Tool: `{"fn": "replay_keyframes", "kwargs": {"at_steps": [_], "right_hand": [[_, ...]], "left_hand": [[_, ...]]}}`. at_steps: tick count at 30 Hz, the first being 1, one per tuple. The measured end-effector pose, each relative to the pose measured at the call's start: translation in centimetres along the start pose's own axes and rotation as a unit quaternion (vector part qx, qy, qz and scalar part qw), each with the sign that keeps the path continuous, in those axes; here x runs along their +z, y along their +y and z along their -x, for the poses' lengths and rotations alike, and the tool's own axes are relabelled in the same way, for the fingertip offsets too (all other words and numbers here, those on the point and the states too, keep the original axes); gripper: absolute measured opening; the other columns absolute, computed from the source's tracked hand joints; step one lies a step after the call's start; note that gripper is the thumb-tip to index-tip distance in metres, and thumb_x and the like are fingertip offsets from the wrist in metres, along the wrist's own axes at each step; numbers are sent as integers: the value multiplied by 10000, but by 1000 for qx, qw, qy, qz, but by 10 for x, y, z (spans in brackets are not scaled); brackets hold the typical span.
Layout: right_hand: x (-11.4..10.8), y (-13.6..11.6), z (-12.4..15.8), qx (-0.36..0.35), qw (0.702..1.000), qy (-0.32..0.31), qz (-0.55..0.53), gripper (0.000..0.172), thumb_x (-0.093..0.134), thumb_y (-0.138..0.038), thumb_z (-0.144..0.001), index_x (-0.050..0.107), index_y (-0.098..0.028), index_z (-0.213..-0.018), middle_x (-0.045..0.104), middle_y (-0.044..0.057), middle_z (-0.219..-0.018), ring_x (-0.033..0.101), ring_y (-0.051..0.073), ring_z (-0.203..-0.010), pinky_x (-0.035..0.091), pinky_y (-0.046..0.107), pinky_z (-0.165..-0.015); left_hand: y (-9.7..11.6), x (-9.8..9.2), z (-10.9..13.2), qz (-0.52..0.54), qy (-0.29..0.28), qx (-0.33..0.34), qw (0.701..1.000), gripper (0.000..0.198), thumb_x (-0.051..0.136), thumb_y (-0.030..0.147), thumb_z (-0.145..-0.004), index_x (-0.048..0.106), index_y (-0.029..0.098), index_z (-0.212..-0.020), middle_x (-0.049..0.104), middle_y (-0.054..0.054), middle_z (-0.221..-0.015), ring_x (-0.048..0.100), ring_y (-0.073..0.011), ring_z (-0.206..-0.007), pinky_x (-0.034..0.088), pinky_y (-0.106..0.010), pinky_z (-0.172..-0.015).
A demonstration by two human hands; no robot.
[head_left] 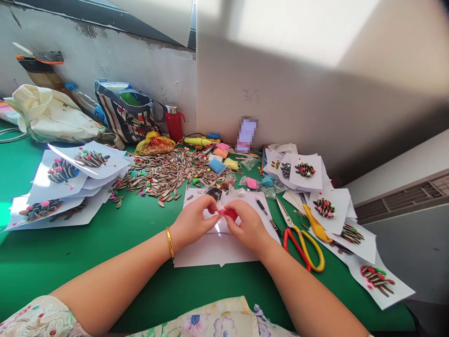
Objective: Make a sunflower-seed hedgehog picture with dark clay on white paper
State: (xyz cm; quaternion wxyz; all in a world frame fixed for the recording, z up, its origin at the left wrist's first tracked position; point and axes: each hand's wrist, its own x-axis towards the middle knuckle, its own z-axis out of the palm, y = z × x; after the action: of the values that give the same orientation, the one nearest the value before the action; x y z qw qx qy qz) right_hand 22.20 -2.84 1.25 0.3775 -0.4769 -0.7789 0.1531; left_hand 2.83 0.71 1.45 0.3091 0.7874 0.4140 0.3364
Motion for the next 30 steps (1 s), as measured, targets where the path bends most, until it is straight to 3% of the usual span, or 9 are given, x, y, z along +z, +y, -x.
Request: {"fn": "replay_keyframes", "kwargs": {"at_steps": [4, 10, 16, 30], "right_hand": [[1, 0, 1, -1, 1000, -1, -2, 139, 534, -175, -877, 580, -221, -1000, 643, 40, -888, 568, 194, -816, 460, 340, -742], [-1, 1, 1, 12, 1000, -5, -8, 131, 540, -174, -872, 587, -217, -986, 638, 35, -876, 568, 191, -820, 461, 334, -751], [-1, -2, 1, 5, 1000, -11, -10, 155, 529, -164, -871, 591, -213, -1004, 642, 37, -905, 569, 184, -836, 467, 329, -764], [-1, -2, 2, 21, 999, -22, -32, 150, 526, -181, -877, 591, -216, -1007, 638, 40, -916, 571, 186, -847, 472, 329, -768]], "left_hand": [[-1, 1, 0, 19, 0, 8, 1000, 76, 639, 252, -848, 585, 208, -879, 631, -2, -875, 593, -158, -804, 493, -302, -763], [-9, 1, -2, 3, 29, 89, 996, 114, 649, 255, -877, 690, 224, -980, 664, -36, -945, 617, -175, -881, 501, -322, -809], [-11, 2, -2, 6, 46, 105, 993, 91, 643, 266, -888, 724, 224, -882, 691, -35, -875, 636, -167, -820, 515, -313, -770], [-11, -1, -4, 6, -2, 113, 994, 68, 599, 207, -910, 651, 211, -866, 648, -22, -859, 596, -168, -835, 479, -298, -766]]}}
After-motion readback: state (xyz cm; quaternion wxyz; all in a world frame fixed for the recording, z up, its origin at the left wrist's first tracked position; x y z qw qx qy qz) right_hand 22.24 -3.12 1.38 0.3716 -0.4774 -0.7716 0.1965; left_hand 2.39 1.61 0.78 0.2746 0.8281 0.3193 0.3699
